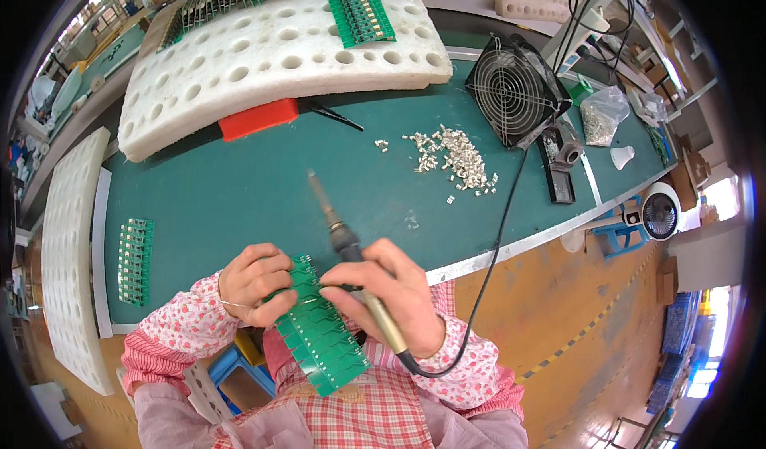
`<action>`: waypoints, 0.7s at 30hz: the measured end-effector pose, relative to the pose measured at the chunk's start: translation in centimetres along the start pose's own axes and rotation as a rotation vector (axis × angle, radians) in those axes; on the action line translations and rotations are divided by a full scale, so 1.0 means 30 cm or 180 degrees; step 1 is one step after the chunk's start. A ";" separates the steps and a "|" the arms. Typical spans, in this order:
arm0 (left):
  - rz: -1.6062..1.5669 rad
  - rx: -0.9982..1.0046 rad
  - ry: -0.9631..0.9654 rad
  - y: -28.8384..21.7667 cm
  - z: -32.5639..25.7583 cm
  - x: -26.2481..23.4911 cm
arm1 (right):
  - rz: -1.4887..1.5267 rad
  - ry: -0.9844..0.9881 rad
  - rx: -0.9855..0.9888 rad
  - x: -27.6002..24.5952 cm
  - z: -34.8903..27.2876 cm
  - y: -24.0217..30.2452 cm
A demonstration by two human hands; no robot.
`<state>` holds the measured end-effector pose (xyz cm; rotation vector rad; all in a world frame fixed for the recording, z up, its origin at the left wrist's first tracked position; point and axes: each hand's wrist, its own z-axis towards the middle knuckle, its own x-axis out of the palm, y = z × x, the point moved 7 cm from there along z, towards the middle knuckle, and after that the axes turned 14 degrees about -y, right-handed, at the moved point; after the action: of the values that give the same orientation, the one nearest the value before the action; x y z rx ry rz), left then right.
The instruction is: The person solders small electronic components onto green printed circuit boards (PCBs) using a soldering iron and solder wire.
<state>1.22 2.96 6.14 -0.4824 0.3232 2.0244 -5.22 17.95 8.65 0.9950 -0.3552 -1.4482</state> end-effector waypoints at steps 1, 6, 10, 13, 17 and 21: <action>-0.0030 -0.0103 -0.0009 0.007 -0.006 0.003 | -0.0088 -0.0193 0.0034 -0.022 0.007 0.000; -0.0057 -0.0309 -0.0099 0.034 -0.037 0.000 | 0.0167 -0.1060 -0.0108 -0.130 -0.082 -0.027; -0.0285 -0.0946 -0.0310 0.082 -0.076 0.011 | 0.0998 -0.1400 0.0252 -0.145 -0.114 -0.016; -0.0244 -0.1145 -0.0472 0.094 -0.073 0.007 | 0.1265 -0.1788 -0.0271 -0.146 -0.121 -0.003; -0.0290 -0.1116 -0.0462 0.089 -0.067 0.012 | 0.1022 -0.1645 -0.0034 -0.127 -0.108 0.013; -0.0293 -0.1110 -0.0427 0.086 -0.071 0.010 | 0.1080 -0.1400 -0.0388 -0.114 -0.097 0.019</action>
<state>-0.75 1.08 4.19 -0.5606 -0.1354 2.0174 -3.23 22.01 8.59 0.4811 -0.7106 -1.3480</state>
